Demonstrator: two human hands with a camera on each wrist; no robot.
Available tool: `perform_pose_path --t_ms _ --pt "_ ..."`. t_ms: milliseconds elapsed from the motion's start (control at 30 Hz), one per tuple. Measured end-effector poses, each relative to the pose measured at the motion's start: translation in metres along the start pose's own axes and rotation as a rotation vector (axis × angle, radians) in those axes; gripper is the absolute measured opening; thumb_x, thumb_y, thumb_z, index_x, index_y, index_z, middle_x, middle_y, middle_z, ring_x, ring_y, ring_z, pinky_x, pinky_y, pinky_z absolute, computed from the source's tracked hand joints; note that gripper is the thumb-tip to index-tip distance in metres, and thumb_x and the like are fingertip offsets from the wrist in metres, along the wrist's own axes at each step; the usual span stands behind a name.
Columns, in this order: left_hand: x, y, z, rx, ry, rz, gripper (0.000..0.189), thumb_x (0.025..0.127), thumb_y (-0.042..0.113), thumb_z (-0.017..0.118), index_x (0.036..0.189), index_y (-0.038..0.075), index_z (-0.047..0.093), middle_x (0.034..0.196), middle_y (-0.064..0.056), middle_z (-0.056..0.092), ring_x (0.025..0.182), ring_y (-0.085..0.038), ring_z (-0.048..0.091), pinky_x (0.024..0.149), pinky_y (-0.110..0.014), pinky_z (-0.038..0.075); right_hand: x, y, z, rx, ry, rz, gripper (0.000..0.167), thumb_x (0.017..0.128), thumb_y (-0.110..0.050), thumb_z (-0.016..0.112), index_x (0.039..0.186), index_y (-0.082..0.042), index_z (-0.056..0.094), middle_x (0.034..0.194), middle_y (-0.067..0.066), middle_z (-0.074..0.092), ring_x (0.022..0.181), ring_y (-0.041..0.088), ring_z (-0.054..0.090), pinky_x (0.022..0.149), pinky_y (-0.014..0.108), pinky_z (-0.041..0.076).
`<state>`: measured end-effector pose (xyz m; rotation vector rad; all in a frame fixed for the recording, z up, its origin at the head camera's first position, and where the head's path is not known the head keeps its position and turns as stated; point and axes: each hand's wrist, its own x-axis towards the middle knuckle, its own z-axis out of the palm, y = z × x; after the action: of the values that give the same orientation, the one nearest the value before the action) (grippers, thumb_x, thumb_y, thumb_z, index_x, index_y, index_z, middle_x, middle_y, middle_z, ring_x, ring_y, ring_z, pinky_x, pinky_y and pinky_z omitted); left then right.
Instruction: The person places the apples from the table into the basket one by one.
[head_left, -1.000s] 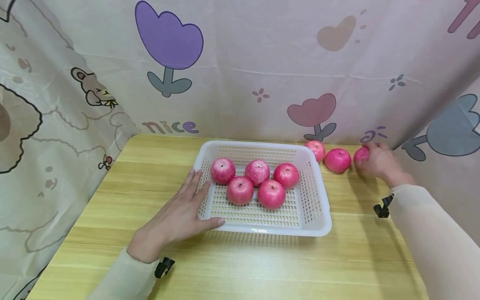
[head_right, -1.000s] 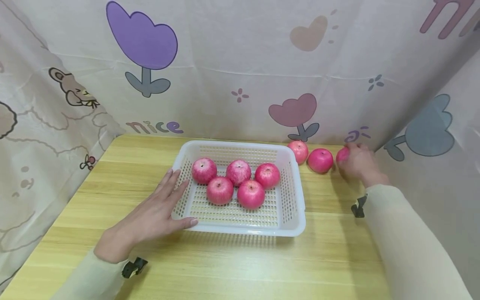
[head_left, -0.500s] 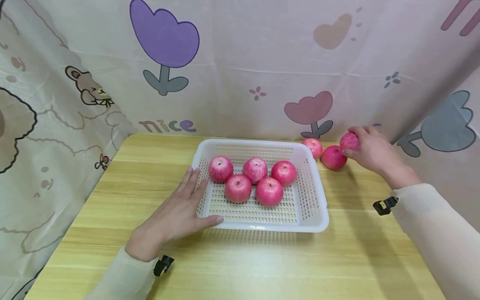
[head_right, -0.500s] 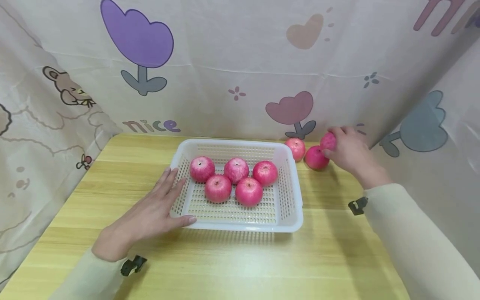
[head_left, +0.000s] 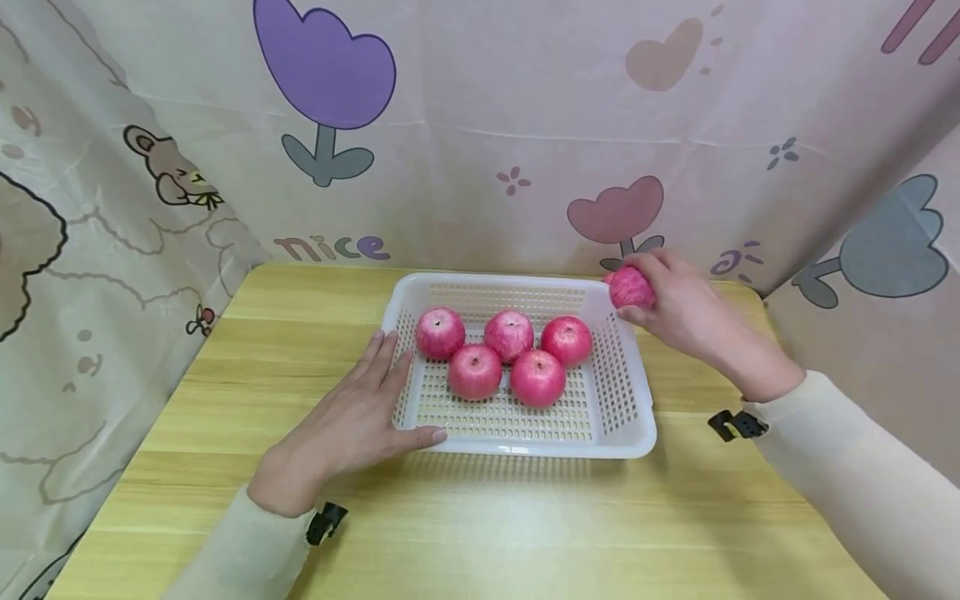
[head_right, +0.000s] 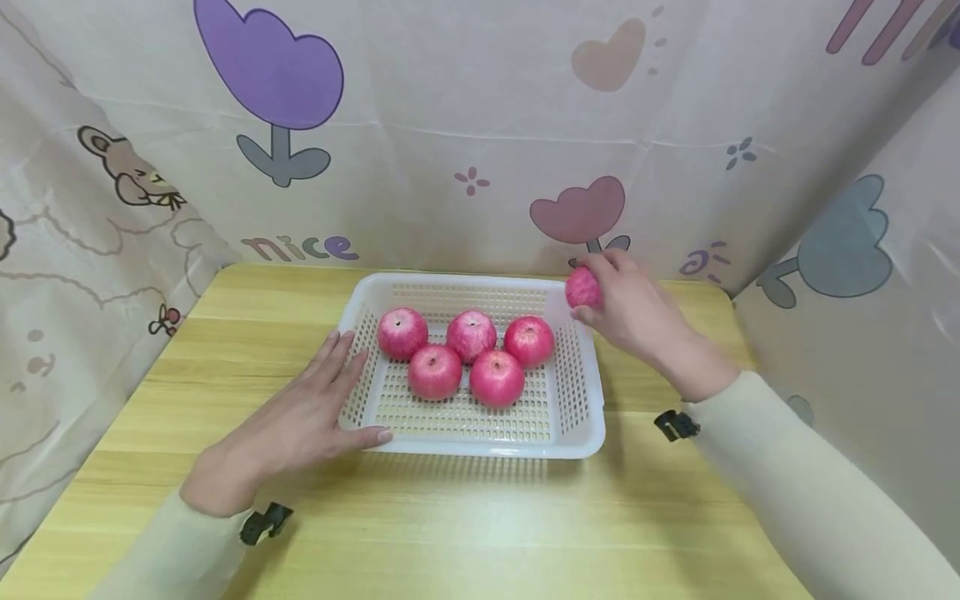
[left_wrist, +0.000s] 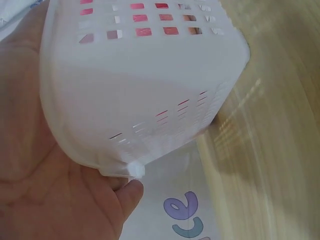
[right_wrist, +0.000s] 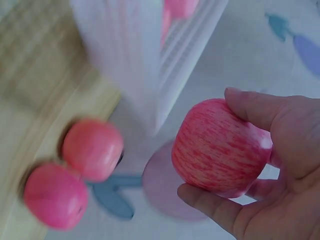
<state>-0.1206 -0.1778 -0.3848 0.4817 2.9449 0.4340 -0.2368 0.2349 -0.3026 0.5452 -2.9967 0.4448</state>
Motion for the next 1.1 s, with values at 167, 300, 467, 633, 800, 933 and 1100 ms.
perform_pose_path --t_ms 167,300,467,633,800,933,1100 --pt "0.0 0.001 -0.001 -0.001 0.005 -0.001 0.135 0.079 0.098 0.047 0.167 0.0 0.02 0.177 -0.022 -0.002 0.164 -0.04 -0.005 0.129 -0.059 0.02 -0.005 -0.033 0.008 0.014 -0.001 -0.063 0.069 0.092 -0.025 0.081 0.152 -0.009 0.05 0.15 0.024 0.048 0.131 0.047 0.054 0.1 0.069 0.051" --pt "-0.001 0.001 -0.002 0.013 0.014 0.006 0.134 0.08 0.097 0.048 0.167 -0.001 0.02 0.177 -0.023 0.0 0.164 -0.04 -0.003 0.13 -0.059 0.019 -0.005 -0.054 0.018 0.051 -0.027 -0.084 0.07 0.093 -0.026 0.08 0.154 -0.01 0.049 0.154 0.021 0.047 0.138 0.043 0.049 0.107 0.067 0.048" --pt "0.0 0.001 -0.001 0.04 0.021 0.022 0.134 0.081 0.097 0.047 0.165 -0.004 0.023 0.176 -0.025 0.005 0.164 -0.041 0.0 0.131 -0.057 0.014 -0.002 -0.082 0.03 0.078 -0.063 -0.148 0.069 0.093 -0.028 0.078 0.153 -0.011 0.051 0.151 0.018 0.05 0.137 0.039 0.052 0.108 0.06 0.05" --pt "0.0 0.0 -0.002 0.037 0.012 0.017 0.134 0.081 0.097 0.047 0.166 -0.004 0.022 0.176 -0.025 0.004 0.164 -0.041 -0.001 0.131 -0.057 0.014 0.002 -0.113 0.043 0.072 -0.111 -0.249 0.068 0.09 -0.024 0.075 0.153 -0.012 0.053 0.15 0.018 0.051 0.133 0.037 0.055 0.108 0.054 0.052" --pt "0.0 -0.002 -0.002 0.026 0.005 0.011 0.135 0.08 0.098 0.045 0.166 -0.003 0.02 0.176 -0.024 0.001 0.164 -0.041 -0.002 0.13 -0.058 0.017 0.006 -0.142 0.053 0.049 -0.166 -0.317 0.067 0.09 -0.024 0.076 0.153 -0.015 0.054 0.148 0.016 0.053 0.132 0.034 0.056 0.109 0.052 0.052" --pt "0.0 -0.003 -0.001 0.023 0.009 0.021 0.138 0.078 0.099 0.044 0.166 -0.003 0.019 0.176 -0.026 0.001 0.164 -0.042 -0.003 0.13 -0.058 0.018 0.007 -0.157 0.062 0.033 -0.207 -0.349 0.073 0.093 -0.029 0.076 0.157 -0.009 0.047 0.153 0.016 0.051 0.139 0.033 0.053 0.115 0.052 0.048" --pt "0.001 -0.003 0.0 0.019 0.012 0.027 0.14 0.076 0.1 0.046 0.167 -0.003 0.018 0.176 -0.026 0.0 0.164 -0.042 -0.003 0.13 -0.058 0.018 0.008 -0.169 0.073 0.025 -0.243 -0.412 0.077 0.094 -0.03 0.079 0.157 -0.002 0.045 0.155 0.017 0.051 0.143 0.031 0.051 0.117 0.047 0.048"
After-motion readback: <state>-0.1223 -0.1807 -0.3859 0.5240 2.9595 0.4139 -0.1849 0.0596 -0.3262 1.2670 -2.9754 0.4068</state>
